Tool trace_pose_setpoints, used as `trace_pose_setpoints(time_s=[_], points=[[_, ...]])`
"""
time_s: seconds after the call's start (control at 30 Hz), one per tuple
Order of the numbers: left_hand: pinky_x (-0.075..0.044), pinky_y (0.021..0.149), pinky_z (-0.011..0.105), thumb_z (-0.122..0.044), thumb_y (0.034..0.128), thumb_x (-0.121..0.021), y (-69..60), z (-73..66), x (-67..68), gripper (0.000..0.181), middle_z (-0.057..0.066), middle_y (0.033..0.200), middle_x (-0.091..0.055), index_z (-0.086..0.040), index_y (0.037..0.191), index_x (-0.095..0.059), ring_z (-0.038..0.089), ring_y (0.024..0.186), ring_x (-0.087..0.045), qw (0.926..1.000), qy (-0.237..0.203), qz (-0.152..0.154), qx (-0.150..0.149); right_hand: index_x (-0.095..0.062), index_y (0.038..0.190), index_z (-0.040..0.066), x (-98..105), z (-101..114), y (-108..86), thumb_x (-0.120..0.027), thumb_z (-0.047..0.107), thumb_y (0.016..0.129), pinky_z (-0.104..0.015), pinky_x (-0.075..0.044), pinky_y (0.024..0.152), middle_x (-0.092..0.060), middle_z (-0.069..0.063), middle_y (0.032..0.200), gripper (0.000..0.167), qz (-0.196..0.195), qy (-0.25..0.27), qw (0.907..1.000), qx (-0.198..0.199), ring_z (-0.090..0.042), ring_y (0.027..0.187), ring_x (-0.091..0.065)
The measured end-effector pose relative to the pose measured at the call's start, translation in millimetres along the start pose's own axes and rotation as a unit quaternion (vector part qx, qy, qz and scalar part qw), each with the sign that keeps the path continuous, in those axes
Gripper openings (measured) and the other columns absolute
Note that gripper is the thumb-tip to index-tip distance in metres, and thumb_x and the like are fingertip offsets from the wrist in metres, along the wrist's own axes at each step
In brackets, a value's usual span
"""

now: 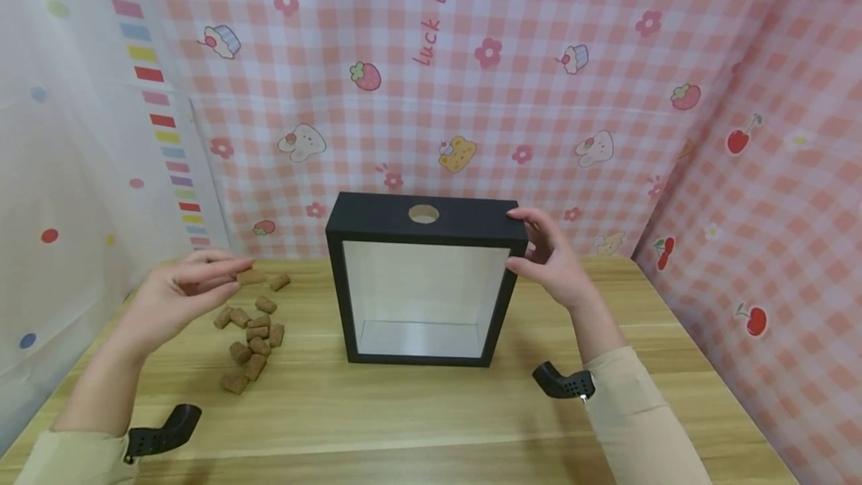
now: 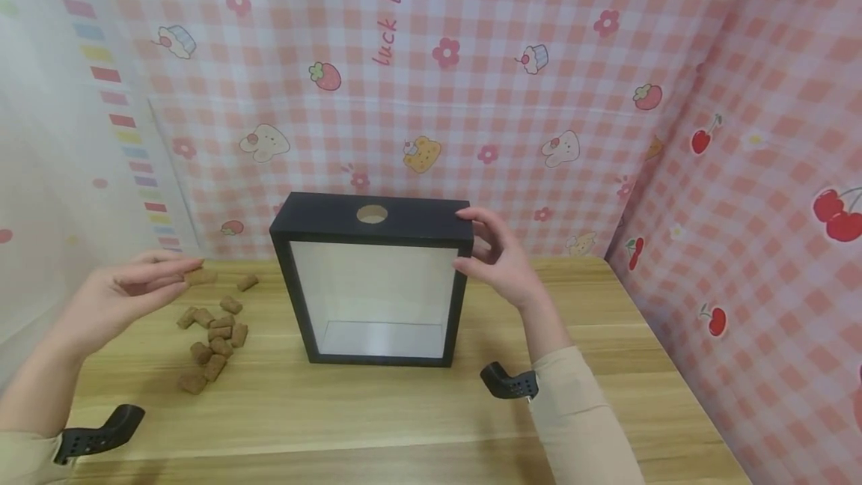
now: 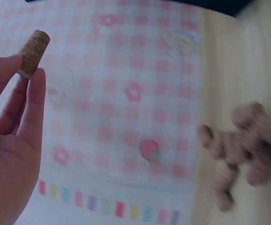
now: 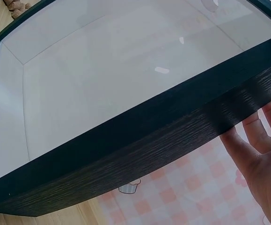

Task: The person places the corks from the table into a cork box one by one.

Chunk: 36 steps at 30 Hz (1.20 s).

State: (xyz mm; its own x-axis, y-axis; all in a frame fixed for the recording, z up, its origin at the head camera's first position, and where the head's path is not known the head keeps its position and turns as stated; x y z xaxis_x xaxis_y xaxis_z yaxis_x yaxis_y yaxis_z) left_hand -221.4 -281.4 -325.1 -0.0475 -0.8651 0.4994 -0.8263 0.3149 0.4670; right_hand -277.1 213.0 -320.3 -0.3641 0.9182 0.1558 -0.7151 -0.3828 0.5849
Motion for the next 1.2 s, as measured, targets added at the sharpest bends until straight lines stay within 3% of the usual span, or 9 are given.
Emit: trace_pose_setpoints(time_s=[0.17,0.43,0.57,0.67,0.8,0.93,1.1,1.2], points=[[-0.051,0.076,0.015,0.010,0.0920,-0.063,20.8,-31.3,-3.4,0.035,-0.003,0.120,-0.063,0.003,0.127,-0.065,0.011,0.101,-0.057,0.9995,-0.001,-0.001,-0.030,-0.055,0.135,0.020,0.0,-1.0,0.3,-0.067,-0.013,0.084,-0.027,-0.054,0.080,-0.058,-0.003,0.129,0.062,0.002,0.005,1.0000,0.003,-0.019,0.111,-0.056],[-0.049,0.062,0.016,0.009,0.0894,-0.067,51.8,-80.2,-14.7,0.034,-0.002,0.117,-0.067,0.001,0.123,-0.069,0.014,0.092,-0.059,0.9969,0.004,-0.016,-0.077,-0.056,0.136,0.019,-1.3,-2.1,3.7,-0.067,-0.014,0.084,-0.026,-0.054,0.076,-0.058,-0.005,0.129,0.063,-0.004,-0.001,1.0000,-0.005,-0.019,0.106,-0.057],[-0.051,0.067,0.017,0.008,0.0898,-0.067,66.2,-96.7,-23.6,0.034,0.000,0.119,-0.068,-0.003,0.122,-0.071,0.015,0.098,-0.061,0.9961,-0.007,-0.008,-0.088,-0.056,0.137,0.019,-2.1,-3.9,6.3,-0.067,-0.011,0.085,-0.026,-0.054,0.078,-0.058,-0.005,0.129,0.061,-0.007,-0.004,0.9999,-0.014,-0.019,0.106,-0.057],[-0.051,0.068,0.018,0.007,0.0901,-0.067,77.2,-105.9,-30.5,0.033,0.003,0.119,-0.068,-0.003,0.121,-0.071,0.015,0.099,-0.062,0.9958,-0.023,-0.002,-0.089,-0.056,0.137,0.020,-2.8,-5.4,8.0,-0.067,-0.010,0.086,-0.027,-0.054,0.081,-0.058,-0.005,0.131,0.060,-0.007,-0.006,0.9998,-0.016,-0.020,0.109,-0.057],[-0.051,0.071,0.016,0.003,0.0912,-0.068,91.3,-114.8,-39.4,0.031,0.006,0.120,-0.067,-0.004,0.121,-0.071,0.009,0.098,-0.063,0.9972,-0.009,-0.002,-0.074,-0.056,0.136,0.021,-4.0,-7.0,9.9,-0.067,-0.009,0.086,-0.028,-0.053,0.083,-0.057,-0.005,0.133,0.059,-0.010,-0.010,0.9998,-0.013,-0.022,0.111,-0.056],[-0.053,0.079,0.016,0.001,0.0923,-0.067,105.9,-124.0,-51.2,0.030,0.011,0.121,-0.066,-0.003,0.122,-0.071,0.005,0.098,-0.065,0.9985,0.014,0.002,-0.053,-0.056,0.135,0.021,-5.5,-7.9,11.2,-0.066,-0.011,0.085,-0.027,-0.053,0.081,-0.059,-0.004,0.130,0.060,-0.012,-0.007,0.9999,-0.008,-0.021,0.109,-0.057],[-0.054,0.081,0.019,-0.001,0.0924,-0.067,122.8,-136.1,-69.6,0.029,0.010,0.121,-0.069,-0.006,0.121,-0.072,0.013,0.101,-0.067,0.9979,0.057,0.010,-0.030,-0.056,0.133,0.023,-6.6,-7.9,12.0,-0.064,-0.015,0.083,-0.027,-0.053,0.080,-0.060,-0.003,0.127,0.063,-0.009,0.006,0.9999,-0.006,-0.019,0.107,-0.058],[-0.055,0.083,0.024,-0.002,0.0919,-0.068,131.2,-140.8,-81.1,0.028,0.008,0.119,-0.070,-0.008,0.118,-0.074,0.017,0.104,-0.067,0.9949,0.093,0.017,-0.033,-0.056,0.133,0.024,-6.8,-7.9,11.8,-0.063,-0.015,0.083,-0.027,-0.053,0.080,-0.060,-0.003,0.127,0.064,-0.009,0.011,0.9999,-0.007,-0.019,0.108,-0.057]])
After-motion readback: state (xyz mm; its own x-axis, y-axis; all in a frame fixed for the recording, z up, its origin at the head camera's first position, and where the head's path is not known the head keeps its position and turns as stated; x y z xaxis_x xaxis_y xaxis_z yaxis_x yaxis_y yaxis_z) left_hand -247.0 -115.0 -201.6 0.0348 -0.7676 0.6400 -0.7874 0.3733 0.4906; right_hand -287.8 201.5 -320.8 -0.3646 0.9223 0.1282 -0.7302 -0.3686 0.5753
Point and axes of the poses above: each hand's wrist, its own y-axis towards the middle knuckle, its own x-axis out of the back of the hand, z = x × y, the point moved 2 cm from there along y, towards the middle knuckle
